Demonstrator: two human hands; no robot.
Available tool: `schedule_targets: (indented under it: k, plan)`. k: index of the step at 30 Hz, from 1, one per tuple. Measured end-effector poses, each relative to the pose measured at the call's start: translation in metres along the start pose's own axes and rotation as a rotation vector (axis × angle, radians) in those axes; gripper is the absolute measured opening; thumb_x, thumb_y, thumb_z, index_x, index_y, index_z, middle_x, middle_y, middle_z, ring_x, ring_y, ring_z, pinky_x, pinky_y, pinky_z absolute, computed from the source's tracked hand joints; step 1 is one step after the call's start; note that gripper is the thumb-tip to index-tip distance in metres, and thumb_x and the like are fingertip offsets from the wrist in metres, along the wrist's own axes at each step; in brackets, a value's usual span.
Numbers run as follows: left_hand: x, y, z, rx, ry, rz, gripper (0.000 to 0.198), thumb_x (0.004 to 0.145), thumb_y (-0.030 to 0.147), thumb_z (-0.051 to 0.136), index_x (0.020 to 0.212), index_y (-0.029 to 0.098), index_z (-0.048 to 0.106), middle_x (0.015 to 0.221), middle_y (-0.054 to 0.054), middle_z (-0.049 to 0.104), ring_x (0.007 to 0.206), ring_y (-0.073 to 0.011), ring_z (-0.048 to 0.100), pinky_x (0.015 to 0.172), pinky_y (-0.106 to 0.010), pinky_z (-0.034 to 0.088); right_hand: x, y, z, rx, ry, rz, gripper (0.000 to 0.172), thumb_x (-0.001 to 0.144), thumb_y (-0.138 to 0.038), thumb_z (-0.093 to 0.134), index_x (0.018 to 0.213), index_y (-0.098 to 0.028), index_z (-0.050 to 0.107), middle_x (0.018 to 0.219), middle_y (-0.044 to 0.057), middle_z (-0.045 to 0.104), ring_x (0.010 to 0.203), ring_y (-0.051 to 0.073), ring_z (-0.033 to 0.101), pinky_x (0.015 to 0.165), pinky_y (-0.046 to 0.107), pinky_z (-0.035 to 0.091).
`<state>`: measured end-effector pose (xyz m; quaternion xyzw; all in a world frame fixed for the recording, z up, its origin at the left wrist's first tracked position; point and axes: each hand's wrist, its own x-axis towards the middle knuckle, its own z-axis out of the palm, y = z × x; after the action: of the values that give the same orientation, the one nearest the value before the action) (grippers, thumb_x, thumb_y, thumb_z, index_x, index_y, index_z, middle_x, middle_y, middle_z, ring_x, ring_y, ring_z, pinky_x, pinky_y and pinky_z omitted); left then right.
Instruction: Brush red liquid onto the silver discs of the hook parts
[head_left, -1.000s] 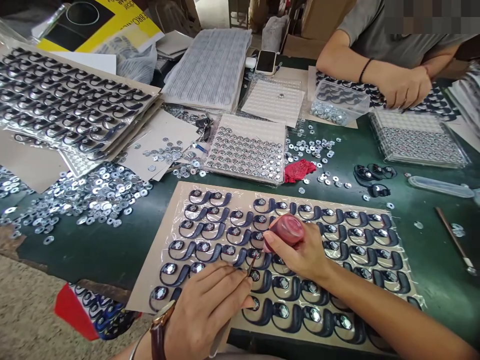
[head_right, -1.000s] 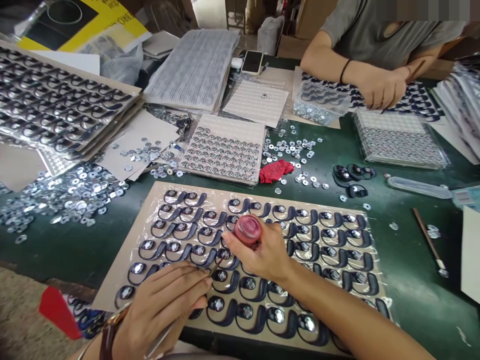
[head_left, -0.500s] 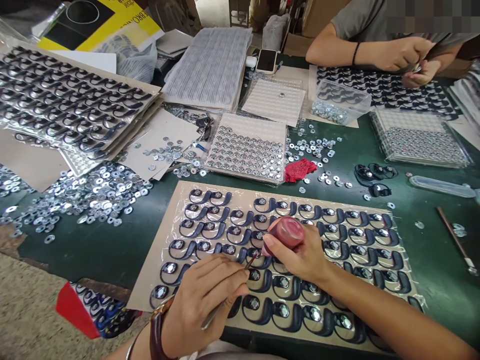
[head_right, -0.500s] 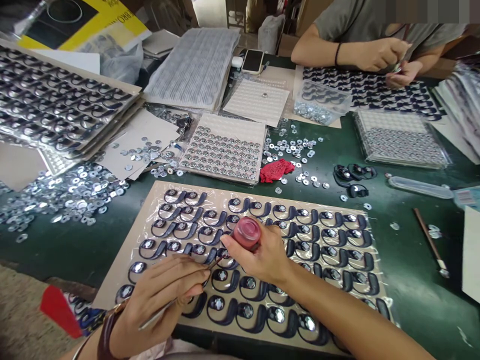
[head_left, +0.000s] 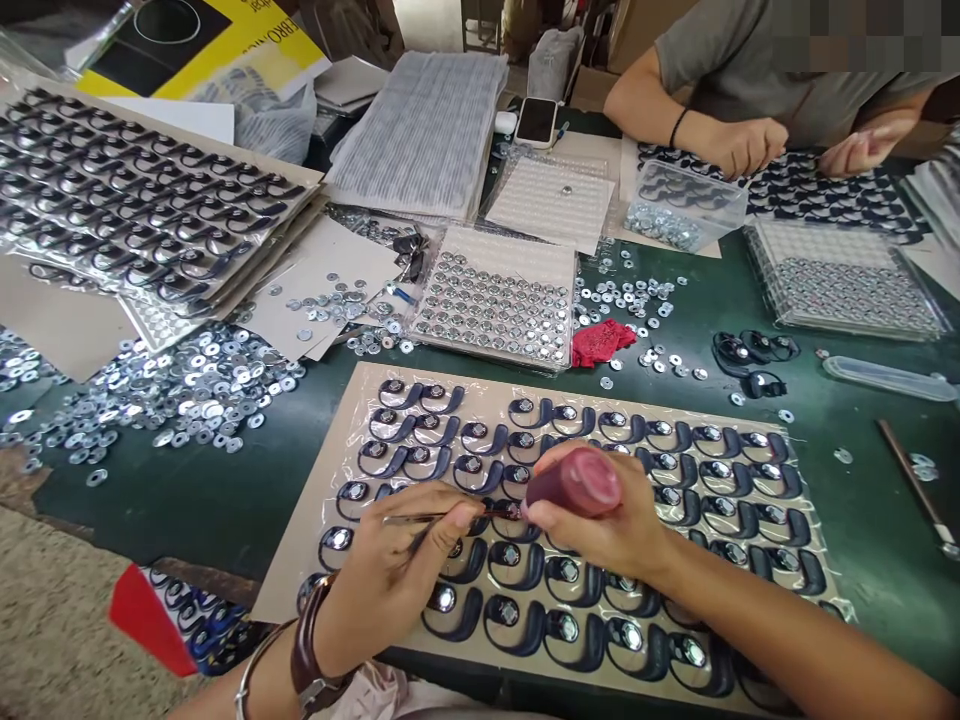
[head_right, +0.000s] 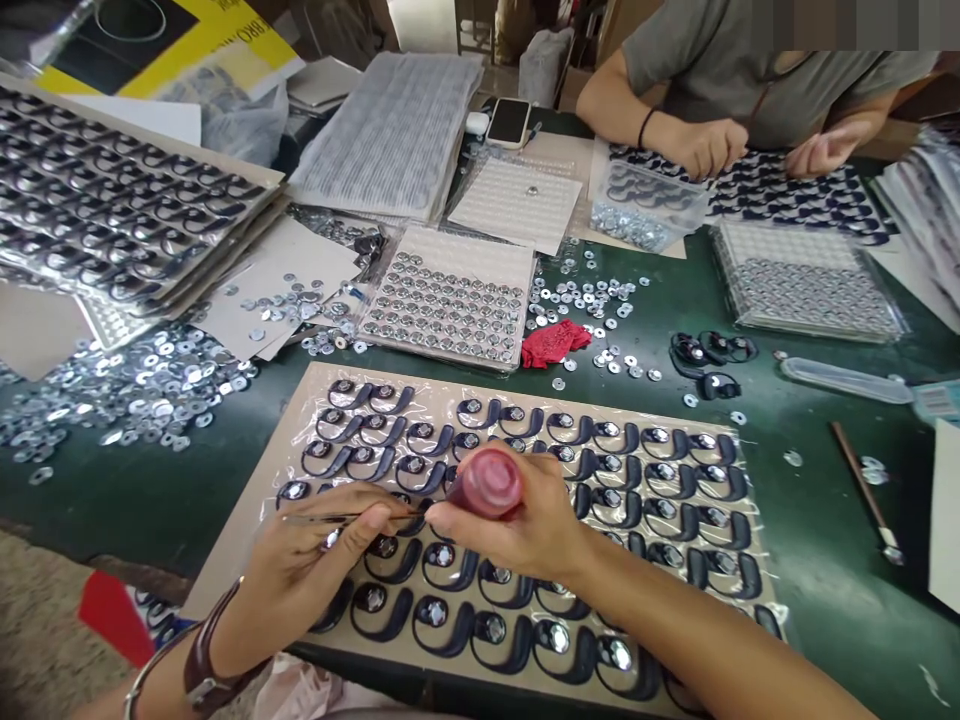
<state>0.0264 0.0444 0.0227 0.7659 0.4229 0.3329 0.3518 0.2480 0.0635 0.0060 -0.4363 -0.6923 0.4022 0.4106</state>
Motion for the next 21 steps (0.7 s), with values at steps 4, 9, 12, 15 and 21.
schedule_targets:
  k: [4, 9, 12, 15, 21]
  plan:
    - [0.0, -0.001, 0.001, 0.159, -0.054, 0.25, 0.018, 0.087, 0.011, 0.052, 0.103, 0.014, 0.062, 0.092, -0.006, 0.069, 0.085, -0.015, 0.066, 0.077, -0.03, 0.056, 0.013, 0.0, -0.011, -0.014, 0.086, 0.128, 0.021, 0.076, -0.036, 0.066, 0.087, -0.019, 0.06, 0.065, 0.0, 0.067, 0.057, 0.016, 0.064, 0.055, 0.029, 0.052]
    - [0.009, 0.002, 0.007, 0.482, -0.133, 0.526, 0.022, 0.086, 0.017, 0.058, 0.106, 0.008, 0.061, 0.097, -0.008, 0.069, 0.084, -0.0166, 0.066, 0.082, -0.034, 0.056, 0.022, 0.011, -0.012, -0.166, 0.16, 0.148, 0.017, 0.076, -0.034, 0.067, 0.081, -0.019, 0.061, 0.065, 0.0, 0.066, 0.057, 0.015, 0.063, 0.06, 0.028, 0.052]
    - [0.014, 0.002, 0.009, 0.505, -0.136, 0.544, 0.021, 0.086, 0.017, 0.059, 0.104, 0.008, 0.062, 0.096, -0.007, 0.069, 0.083, -0.0168, 0.066, 0.082, -0.034, 0.056, 0.02, 0.017, -0.008, -0.124, 0.123, 0.156, 0.015, 0.078, -0.033, 0.065, 0.084, -0.02, 0.06, 0.067, 0.0, 0.068, 0.06, 0.016, 0.065, 0.061, 0.028, 0.053]
    - [0.013, 0.001, 0.011, 0.535, -0.16, 0.545, 0.02, 0.086, 0.017, 0.058, 0.102, 0.008, 0.063, 0.096, -0.008, 0.069, 0.085, -0.0172, 0.066, 0.082, -0.035, 0.056, 0.018, 0.021, -0.004, -0.081, 0.063, 0.175, 0.015, 0.08, -0.033, 0.063, 0.086, -0.02, 0.059, 0.065, 0.0, 0.068, 0.059, 0.016, 0.065, 0.061, 0.029, 0.054]
    - [0.01, 0.002, 0.014, 0.586, -0.144, 0.565, 0.019, 0.087, 0.017, 0.056, 0.101, 0.008, 0.064, 0.096, -0.01, 0.069, 0.087, -0.0176, 0.066, 0.082, -0.035, 0.057, 0.017, 0.025, -0.001, -0.088, 0.043, 0.177, 0.021, 0.078, -0.037, 0.063, 0.088, -0.019, 0.059, 0.067, 0.001, 0.068, 0.059, 0.016, 0.064, 0.062, 0.03, 0.054]
